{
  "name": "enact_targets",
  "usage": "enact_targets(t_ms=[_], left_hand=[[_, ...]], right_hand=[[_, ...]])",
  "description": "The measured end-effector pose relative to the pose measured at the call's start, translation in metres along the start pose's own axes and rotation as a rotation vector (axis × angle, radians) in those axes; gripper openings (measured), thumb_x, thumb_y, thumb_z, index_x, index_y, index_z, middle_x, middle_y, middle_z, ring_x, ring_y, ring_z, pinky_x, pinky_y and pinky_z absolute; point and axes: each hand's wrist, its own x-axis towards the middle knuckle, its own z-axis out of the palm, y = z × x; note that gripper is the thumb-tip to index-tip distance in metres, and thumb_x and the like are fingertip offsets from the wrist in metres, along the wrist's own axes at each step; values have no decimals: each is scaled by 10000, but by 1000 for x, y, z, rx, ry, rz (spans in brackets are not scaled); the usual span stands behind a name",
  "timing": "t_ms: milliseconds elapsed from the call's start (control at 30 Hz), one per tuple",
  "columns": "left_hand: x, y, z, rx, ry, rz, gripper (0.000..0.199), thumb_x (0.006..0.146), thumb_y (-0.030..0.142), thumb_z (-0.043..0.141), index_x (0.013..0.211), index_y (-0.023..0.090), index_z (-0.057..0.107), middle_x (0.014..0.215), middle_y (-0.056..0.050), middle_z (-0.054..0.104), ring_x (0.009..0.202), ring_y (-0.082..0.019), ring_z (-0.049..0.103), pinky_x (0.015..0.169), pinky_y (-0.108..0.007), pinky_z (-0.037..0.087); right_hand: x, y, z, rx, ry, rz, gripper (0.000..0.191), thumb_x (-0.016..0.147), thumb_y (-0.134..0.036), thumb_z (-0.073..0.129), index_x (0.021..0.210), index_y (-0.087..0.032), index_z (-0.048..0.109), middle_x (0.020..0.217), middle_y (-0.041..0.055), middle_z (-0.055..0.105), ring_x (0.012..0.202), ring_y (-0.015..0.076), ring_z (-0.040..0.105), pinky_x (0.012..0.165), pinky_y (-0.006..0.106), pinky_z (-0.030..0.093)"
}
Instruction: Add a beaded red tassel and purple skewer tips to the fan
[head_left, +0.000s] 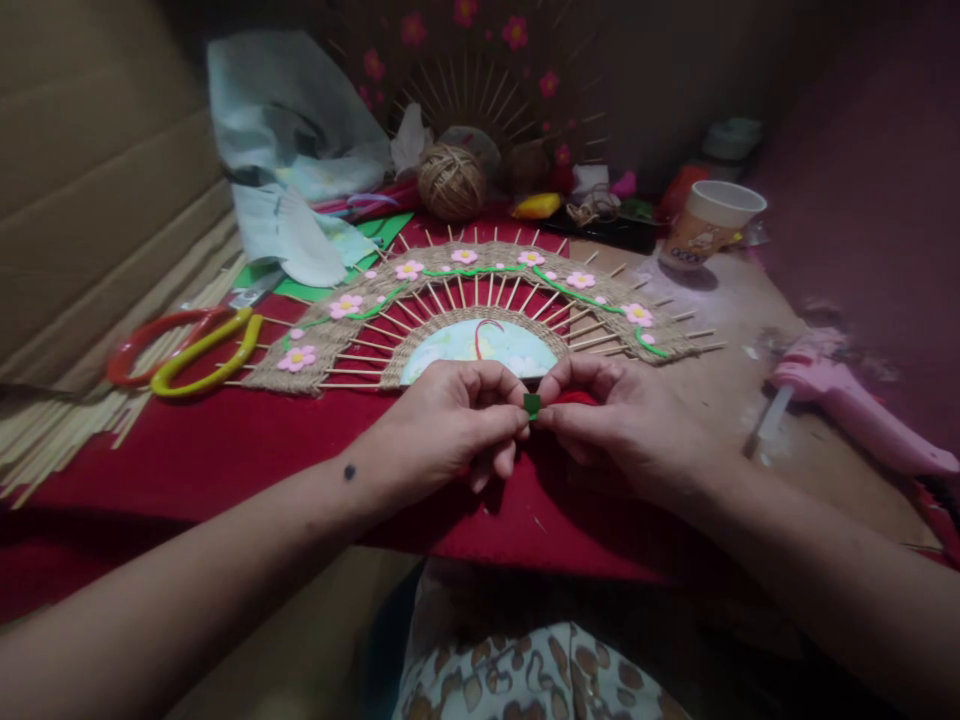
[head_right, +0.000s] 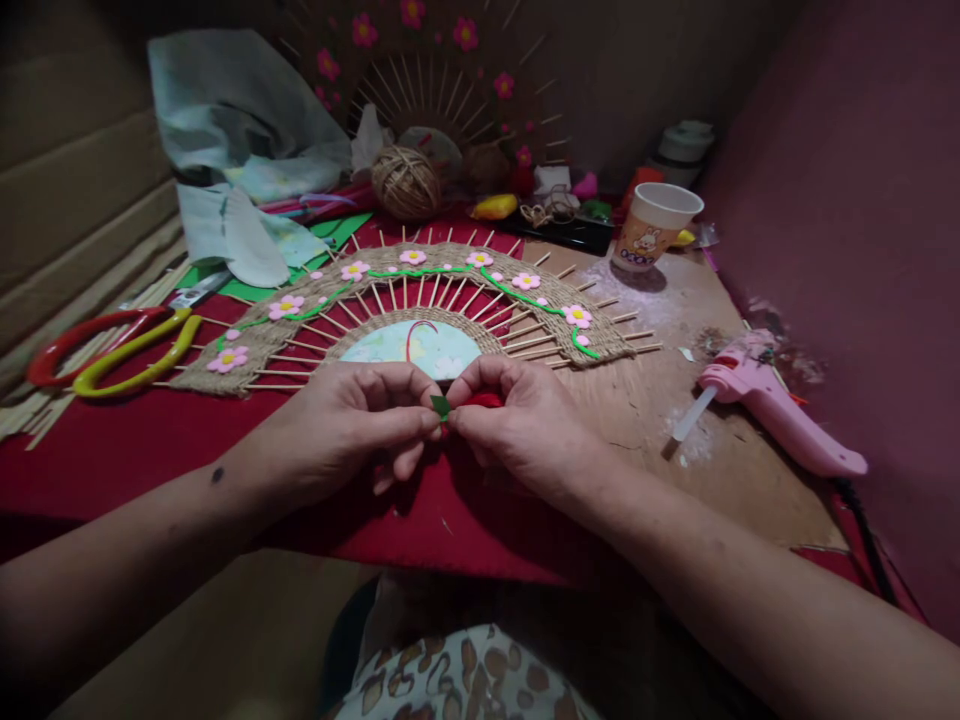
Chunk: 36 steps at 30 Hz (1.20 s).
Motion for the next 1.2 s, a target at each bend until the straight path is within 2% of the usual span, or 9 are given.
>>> enact_targets(t_ms=[167,367,467,600,733,833,1000,1100,1200], left_hand=[[-4,1,5,114,68,106,17,819,170,530,804,166,526,494,52,568,385,-62,493,397,-151,412],[-6,-8,5,376,167,323,57,821,193,546,821,152,585,563,27,597,483,-72,555,470,-149,444],[-6,-11,5,429,187,357,86,831,207,531,818,152,596,565,23,596,483,-78,559,477,-162,454],[-6,-8,6,290,158,251,71,841,205,511,804,165,557,521,40,573,438,-88,551,434,-174,449],[-6,-2,5,129,119,101,59,836,201,512,785,171,517,490,50,568,390,-87,529,398,-177,440],[-6,1,4,84,101,58,69,832,210,524,776,172,515,487,51,571,377,-78,515,386,-168,434],[-5,2,2,49,76,6,86,835,230,536,776,171,514,476,48,567,367,-69,498,374,-153,413],[-5,2,2,30,55,-4,96,842,247,534,787,169,520,479,42,571,370,-70,500,377,-154,416],[-5,2,2,30,57,17,77,837,244,542,812,171,529,494,41,582,382,-73,512,385,-158,432]], right_hand=[[3,2,-2,95,-41,17,141,644,-79,580,703,-197,528,349,-84,445,277,50,308,285,143,205],[3,-2,-1,194,-65,128,98,639,-100,573,685,-182,548,338,-73,430,275,46,265,282,146,187],[4,-3,-1,185,-73,140,70,642,-119,575,680,-174,557,336,-68,429,273,43,256,279,146,177],[2,-2,0,136,-45,77,97,621,-123,605,682,-170,546,372,-66,458,297,44,313,297,147,200],[-2,-1,3,-53,33,-51,120,651,-122,625,731,-171,550,403,-83,473,330,42,377,324,137,272],[-4,0,4,-229,80,-172,89,696,-138,616,761,-168,564,449,-82,497,374,39,424,364,134,332],[-5,1,2,-396,100,-243,27,743,-172,588,758,-162,568,485,-65,519,393,49,460,370,145,352],[-5,0,1,-411,104,-273,16,741,-154,586,748,-161,573,490,-59,528,405,47,466,386,144,363],[-5,-2,2,-305,69,-213,31,747,-140,576,732,-162,561,449,-68,507,379,39,440,368,132,336]])
